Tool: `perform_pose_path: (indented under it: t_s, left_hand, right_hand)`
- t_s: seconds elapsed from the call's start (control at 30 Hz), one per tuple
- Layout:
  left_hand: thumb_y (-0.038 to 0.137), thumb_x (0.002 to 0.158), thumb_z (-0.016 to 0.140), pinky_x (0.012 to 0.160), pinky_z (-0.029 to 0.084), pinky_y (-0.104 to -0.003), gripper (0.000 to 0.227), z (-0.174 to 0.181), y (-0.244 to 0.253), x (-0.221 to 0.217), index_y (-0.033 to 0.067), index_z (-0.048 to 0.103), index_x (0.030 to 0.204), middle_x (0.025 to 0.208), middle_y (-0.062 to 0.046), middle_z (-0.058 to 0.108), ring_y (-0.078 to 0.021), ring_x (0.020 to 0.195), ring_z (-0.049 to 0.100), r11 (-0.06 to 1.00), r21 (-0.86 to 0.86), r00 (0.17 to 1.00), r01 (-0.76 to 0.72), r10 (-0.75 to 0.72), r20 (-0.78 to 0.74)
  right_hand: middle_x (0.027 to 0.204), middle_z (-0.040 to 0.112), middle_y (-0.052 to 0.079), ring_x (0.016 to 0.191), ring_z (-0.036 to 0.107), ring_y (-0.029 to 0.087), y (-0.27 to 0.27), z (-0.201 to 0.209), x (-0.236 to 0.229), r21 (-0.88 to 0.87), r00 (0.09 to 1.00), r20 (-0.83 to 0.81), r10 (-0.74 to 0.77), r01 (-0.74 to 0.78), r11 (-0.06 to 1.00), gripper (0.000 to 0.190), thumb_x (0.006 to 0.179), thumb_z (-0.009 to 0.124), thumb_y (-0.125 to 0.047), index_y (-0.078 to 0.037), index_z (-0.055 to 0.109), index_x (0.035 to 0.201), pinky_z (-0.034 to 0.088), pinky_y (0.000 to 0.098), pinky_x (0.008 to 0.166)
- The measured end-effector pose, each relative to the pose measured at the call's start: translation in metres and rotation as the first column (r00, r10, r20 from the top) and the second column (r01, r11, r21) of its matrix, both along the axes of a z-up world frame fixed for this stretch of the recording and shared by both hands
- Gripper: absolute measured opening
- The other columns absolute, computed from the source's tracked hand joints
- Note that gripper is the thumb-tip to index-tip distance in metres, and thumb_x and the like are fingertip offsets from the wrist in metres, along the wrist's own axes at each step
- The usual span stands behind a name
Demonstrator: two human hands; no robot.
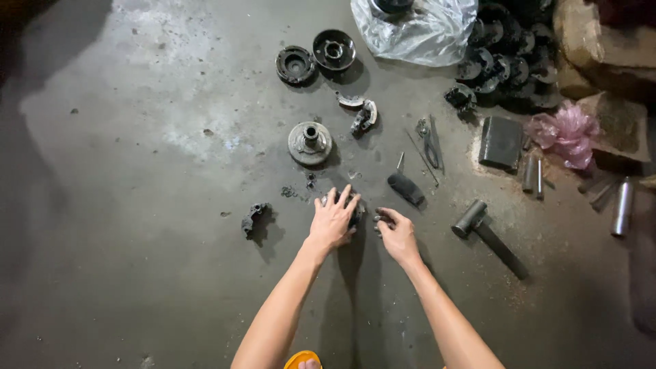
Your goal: The person assembles mechanical components on the floor, fitting small metal pieces into a circular housing. They use a hammer to tap a part into place and later use pliers to adjust a spring mechanism within the assembly.
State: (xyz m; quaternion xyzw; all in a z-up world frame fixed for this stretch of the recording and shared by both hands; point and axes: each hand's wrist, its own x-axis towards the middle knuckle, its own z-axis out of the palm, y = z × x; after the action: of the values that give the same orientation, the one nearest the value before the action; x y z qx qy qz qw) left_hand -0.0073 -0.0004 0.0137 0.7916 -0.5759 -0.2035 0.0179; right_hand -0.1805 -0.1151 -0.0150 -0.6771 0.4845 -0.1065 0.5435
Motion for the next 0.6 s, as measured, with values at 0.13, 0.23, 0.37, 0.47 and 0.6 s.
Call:
perform_pose_path:
  t_s: [0.13,0.23,0.37,0.47,0.6]
  left_hand:
    - [0.033,0.078,0.086,0.108,0.037,-0.072,0.086,-0.024,0.028,0.012,0.0112,0.045,0.151,0.159,-0.021,0.039,-0.0442,0.144,0.040,0.964,-0.255,0.993,-0.073,0.047,-0.108]
    - [0.022,0.062,0.093,0.093,0.051,-0.048,0.069,-0.078,0.043,0.051,0.0138,0.064,0.124,0.123,-0.009,0.059,-0.0303,0.118,0.054,0.916,-0.387,0.969,-0.100,0.178,0.172]
    - [0.015,0.071,0.071,0.082,0.050,-0.045,0.026,-0.064,0.073,0.113,0.0164,0.069,0.097,0.098,-0.004,0.062,-0.0270,0.100,0.057,0.864,-0.414,0.870,-0.288,0.416,0.264]
    - [0.013,0.078,0.065,0.079,0.050,-0.045,0.014,-0.057,0.080,0.132,0.0175,0.072,0.088,0.090,-0.005,0.065,-0.0275,0.095,0.060,0.865,-0.365,0.853,-0.344,0.451,0.264]
    - [0.010,0.085,0.061,0.080,0.051,-0.045,0.020,-0.085,0.069,0.126,0.0198,0.078,0.088,0.088,-0.004,0.069,-0.0258,0.092,0.063,0.923,-0.242,0.902,-0.300,0.357,0.244]
  right_hand:
    - [0.109,0.074,0.028,0.093,0.076,0.035,0.008,-0.007,0.002,-0.002,1.000,0.023,-0.005,0.005,1.000,0.037,0.088,0.064,-0.001,-0.002,0.073,0.124,0.064,0.0418,0.070]
    - [0.107,0.075,0.027,0.090,0.077,0.034,0.013,-0.012,0.000,-0.001,1.000,-0.005,0.003,-0.003,1.000,0.037,0.088,0.065,-0.002,-0.004,0.074,0.123,0.065,0.0414,0.069]
    - [0.104,0.076,0.026,0.087,0.078,0.033,0.017,-0.011,0.003,0.003,1.000,-0.025,-0.006,0.006,1.000,0.034,0.087,0.067,-0.004,-0.004,0.075,0.120,0.064,0.0405,0.067]
    - [0.103,0.076,0.029,0.086,0.078,0.033,0.025,0.009,0.010,0.016,1.000,-0.012,-0.006,0.006,1.000,0.033,0.088,0.066,-0.003,-0.001,0.075,0.119,0.064,0.0400,0.067]
    - [0.103,0.076,0.029,0.085,0.078,0.032,0.032,0.029,0.017,-0.016,0.999,-0.015,0.043,-0.043,0.999,0.031,0.089,0.066,-0.003,0.000,0.075,0.119,0.064,0.0399,0.066]
